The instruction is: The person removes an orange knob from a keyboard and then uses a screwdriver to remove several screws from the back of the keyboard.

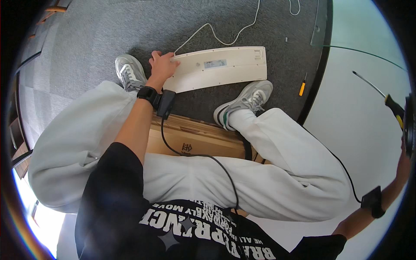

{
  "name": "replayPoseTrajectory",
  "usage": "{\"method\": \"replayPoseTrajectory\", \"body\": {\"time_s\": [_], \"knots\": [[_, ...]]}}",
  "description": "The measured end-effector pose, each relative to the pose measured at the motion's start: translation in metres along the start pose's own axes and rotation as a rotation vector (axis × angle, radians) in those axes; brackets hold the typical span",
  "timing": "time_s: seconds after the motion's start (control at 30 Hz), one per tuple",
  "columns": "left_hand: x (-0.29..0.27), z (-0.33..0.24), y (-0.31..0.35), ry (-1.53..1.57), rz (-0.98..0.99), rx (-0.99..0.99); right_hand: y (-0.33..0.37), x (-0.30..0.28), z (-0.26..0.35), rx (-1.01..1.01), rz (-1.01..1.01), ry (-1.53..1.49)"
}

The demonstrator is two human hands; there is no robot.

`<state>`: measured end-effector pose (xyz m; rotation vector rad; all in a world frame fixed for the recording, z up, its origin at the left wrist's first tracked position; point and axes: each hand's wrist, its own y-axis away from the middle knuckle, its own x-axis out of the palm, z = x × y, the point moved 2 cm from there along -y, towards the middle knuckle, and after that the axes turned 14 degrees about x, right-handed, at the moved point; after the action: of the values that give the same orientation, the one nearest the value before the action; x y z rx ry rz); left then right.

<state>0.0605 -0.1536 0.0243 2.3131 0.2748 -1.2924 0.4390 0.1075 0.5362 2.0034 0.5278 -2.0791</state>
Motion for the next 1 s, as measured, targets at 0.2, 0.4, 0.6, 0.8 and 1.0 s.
{"method": "replayPoseTrajectory", "body": {"time_s": [0.2, 0.4, 0.6, 0.8, 1.0], "knots": [[-0.014, -0.023, -0.011, 0.066, 0.187, -0.191, -0.012, 0.141, -0.016, 0.066, 0.273, -0.198], [0.001, -0.052, -0.011, -0.064, -0.173, -0.11, 0.007, 0.266, 0.013, -0.121, 0.248, -0.272], [-0.009, -0.141, -0.015, -0.008, -0.301, 0.538, 0.009, 0.293, 0.034, -0.03, 0.322, -0.3], [0.0, -0.187, -0.012, -0.008, -0.308, 0.649, 0.007, 0.312, 0.042, -0.1, 0.313, -0.311], [0.025, -0.198, -0.034, 0.04, -0.024, 0.654, 0.004, 0.321, 0.049, -0.139, 0.332, -0.283]]}}
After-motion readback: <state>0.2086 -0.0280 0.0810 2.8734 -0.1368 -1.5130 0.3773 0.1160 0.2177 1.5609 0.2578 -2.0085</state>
